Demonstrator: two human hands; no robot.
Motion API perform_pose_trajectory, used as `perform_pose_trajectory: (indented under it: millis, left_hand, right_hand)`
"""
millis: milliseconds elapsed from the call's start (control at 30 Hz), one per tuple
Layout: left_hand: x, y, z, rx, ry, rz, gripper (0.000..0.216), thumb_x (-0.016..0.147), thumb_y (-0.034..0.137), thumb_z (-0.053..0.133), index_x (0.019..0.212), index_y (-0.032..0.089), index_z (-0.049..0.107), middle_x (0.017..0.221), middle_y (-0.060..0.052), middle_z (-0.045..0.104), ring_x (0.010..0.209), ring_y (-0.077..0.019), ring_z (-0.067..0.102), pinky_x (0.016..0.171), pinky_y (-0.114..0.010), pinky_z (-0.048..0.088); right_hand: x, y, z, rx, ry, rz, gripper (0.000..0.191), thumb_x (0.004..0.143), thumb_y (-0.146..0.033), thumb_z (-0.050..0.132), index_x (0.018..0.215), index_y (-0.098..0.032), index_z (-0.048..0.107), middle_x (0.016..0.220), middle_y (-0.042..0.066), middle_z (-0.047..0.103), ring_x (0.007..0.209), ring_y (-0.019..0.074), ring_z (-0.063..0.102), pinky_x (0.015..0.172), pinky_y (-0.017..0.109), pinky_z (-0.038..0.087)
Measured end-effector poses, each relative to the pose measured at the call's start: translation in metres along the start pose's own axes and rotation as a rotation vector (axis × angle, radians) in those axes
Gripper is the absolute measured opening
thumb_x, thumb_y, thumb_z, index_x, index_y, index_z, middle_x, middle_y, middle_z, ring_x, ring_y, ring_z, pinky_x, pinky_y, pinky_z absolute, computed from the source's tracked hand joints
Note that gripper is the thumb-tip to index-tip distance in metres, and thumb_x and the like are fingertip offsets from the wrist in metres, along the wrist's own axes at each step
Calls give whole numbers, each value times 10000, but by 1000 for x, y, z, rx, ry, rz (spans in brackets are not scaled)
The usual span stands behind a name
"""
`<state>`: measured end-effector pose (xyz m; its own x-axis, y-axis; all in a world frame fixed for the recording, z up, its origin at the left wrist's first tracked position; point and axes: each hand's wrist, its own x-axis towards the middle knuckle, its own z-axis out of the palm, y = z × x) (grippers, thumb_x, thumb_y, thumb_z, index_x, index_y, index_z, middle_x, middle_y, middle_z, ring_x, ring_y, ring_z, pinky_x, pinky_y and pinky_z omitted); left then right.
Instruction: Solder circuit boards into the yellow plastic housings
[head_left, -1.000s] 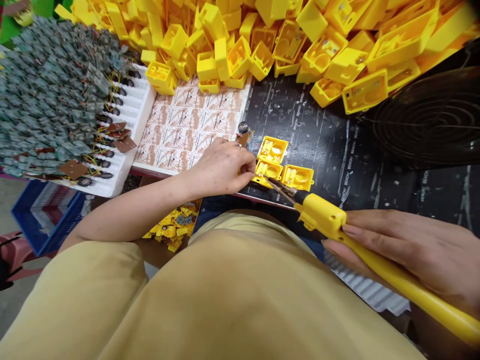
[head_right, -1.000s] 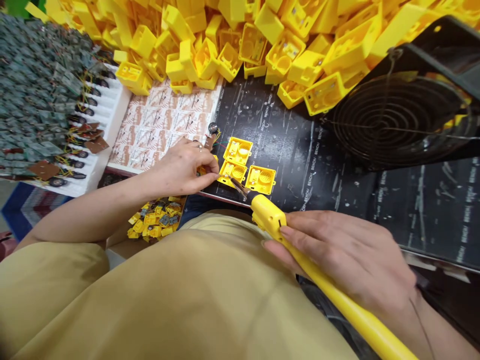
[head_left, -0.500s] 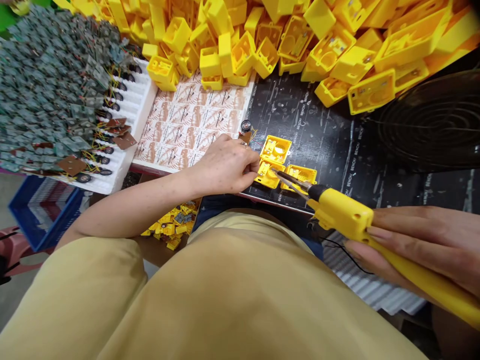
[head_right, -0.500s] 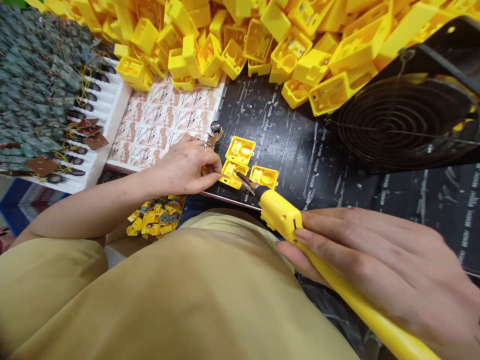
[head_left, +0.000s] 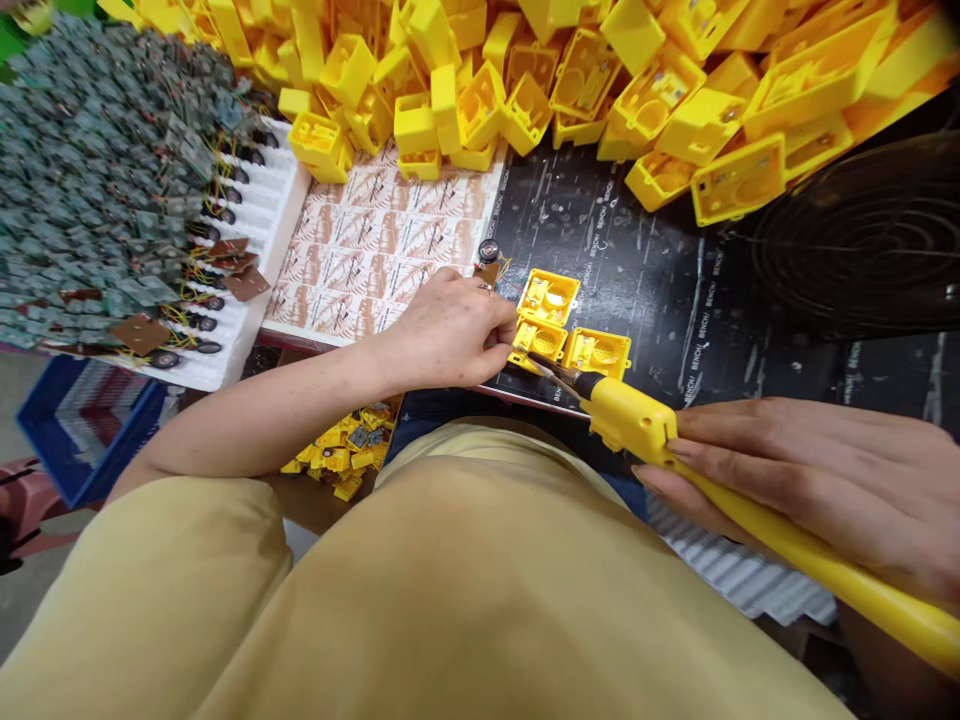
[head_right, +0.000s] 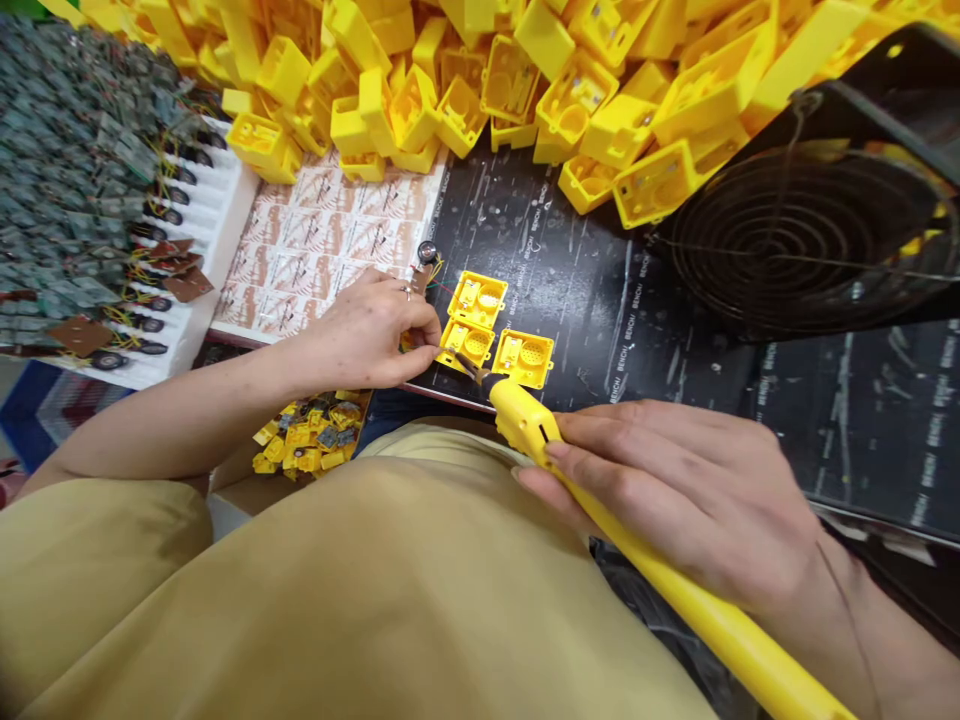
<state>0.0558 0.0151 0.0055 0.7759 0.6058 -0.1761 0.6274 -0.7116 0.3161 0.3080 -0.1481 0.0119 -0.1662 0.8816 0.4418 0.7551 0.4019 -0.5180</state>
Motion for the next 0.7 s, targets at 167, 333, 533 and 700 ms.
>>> perform_pose_trajectory:
  millis: [167, 333, 533, 700]
  left_hand:
    - [2, 1, -1, 13, -27, -11, 187, 820, 233, 546, 779, 196, 725, 775, -18, 768, 812, -218, 689, 829, -388, 403]
    - [3, 1, -2, 43, -42, -13, 196, 825, 241, 539, 791, 202, 728, 786, -19, 769, 817, -221, 689, 815, -380, 409]
    - [-2, 1, 0, 87, 8, 36, 212, 848, 225, 518, 783, 202, 718, 783, -28, 756, 822, -222, 676, 794, -384, 407]
    - [-10, -2, 4, 121, 122, 96, 247, 931, 263, 512, 809, 204, 719, 843, -37, 768, 956, -247, 679, 877, -411, 418]
  right_hand:
    - [-30, 14, -7, -51, 74, 76, 359, 824, -594, 787, 1018, -306, 693, 892, 26, 732, 834, 211, 731, 703, 340, 651]
    - [-24, 31, -7, -62, 42, 19, 378, 823, -528, 814, 1118, -329, 689, 928, 4, 750, 806, 193, 732, 675, 310, 638]
    - [1, 42, 0, -41, -91, -257, 441, 887, -348, 788, 1300, -284, 646, 968, -9, 760, 722, 140, 711, 511, 239, 544]
    - [-11, 44, 4, -35, -59, -220, 792, 870, -340, 804, 1567, -347, 428, 1039, 18, 761, 726, 161, 724, 469, 232, 538]
